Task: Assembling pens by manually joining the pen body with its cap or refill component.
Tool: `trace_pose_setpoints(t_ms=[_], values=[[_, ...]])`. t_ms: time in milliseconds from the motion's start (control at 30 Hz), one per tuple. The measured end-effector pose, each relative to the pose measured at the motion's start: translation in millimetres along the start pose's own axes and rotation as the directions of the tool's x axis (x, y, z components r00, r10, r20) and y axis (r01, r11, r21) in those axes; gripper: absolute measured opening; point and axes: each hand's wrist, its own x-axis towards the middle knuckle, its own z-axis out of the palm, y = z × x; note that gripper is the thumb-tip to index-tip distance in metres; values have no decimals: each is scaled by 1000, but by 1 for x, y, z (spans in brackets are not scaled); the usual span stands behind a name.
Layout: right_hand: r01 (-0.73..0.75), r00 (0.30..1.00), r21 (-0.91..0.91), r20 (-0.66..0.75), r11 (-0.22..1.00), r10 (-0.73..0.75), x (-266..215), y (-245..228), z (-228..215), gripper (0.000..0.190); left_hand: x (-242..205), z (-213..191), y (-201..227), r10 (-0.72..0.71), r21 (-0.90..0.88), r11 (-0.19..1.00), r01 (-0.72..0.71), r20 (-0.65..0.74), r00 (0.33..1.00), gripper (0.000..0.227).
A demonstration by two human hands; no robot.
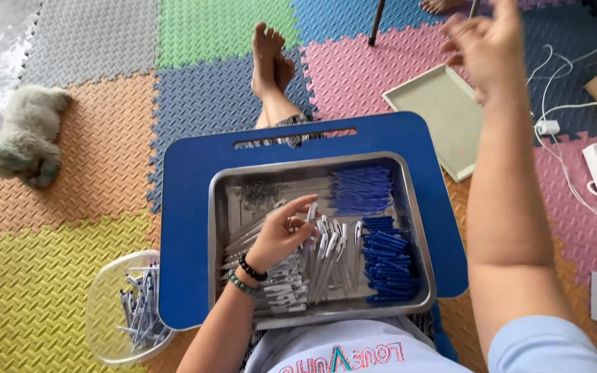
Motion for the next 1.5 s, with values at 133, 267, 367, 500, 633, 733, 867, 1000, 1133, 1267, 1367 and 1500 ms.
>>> trace_pose_setpoints(t_ms=[133, 267, 367, 500, 633, 733, 867, 1000, 1133, 1267, 1367, 1500], values=[[165, 975, -109, -129, 980, -179, 15, 20, 8, 6, -4, 2, 9, 6, 30, 1000, -6, -8, 1000, 66], [-46, 989, -317, 119, 947, 87, -36, 96, 98, 23, -3, -6, -4, 31, -32, 999, -33, -60, 998, 64], [-269, 858, -515, 256, 814, 445, -85, 100, 140, 34, -5, -8, -12, 67, -62, 995, -73, -106, 992, 62], [-225, 793, -657, 305, 720, 526, -91, 91, 149, 30, 0, -11, -17, 79, -67, 994, -87, -116, 990, 61], [-269, 778, -683, 262, 679, 571, -102, 92, 151, 37, -10, -3, -16, 70, -79, 994, -80, -121, 990, 61], [-234, 776, -737, 253, 635, 579, -98, 98, 148, 39, -10, 1, -18, 108, -46, 992, -113, -98, 989, 62], [-224, 812, -687, 260, 691, 522, -124, 98, 149, 28, -32, 13, -18, 86, -33, 995, -90, -101, 991, 61], [246, 965, -571, 222, 783, -141, -150, 108, 130, 27, -30, 12, -9, 102, -22, 994, -106, -120, 987, 63], [335, 918, -720, 396, 607, -37, -236, 55, 78, 19, -32, 13, -6, 122, 13, 993, -121, -152, 981, 64], [421, 777, -741, 592, 524, 214, -287, 51, 46, 26, -26, 12, 1, 96, 6, 995, -97, -188, 978, 62], [466, 819, -738, 568, 488, 76, -299, 60, 46, 17, -21, 15, 4, 80, -2, 997, -82, -207, 975, 60], [485, 830, -733, 558, 478, 14, -299, 68, 47, 13, -19, 15, 2, 54, -18, 998, -60, -234, 971, 60]])
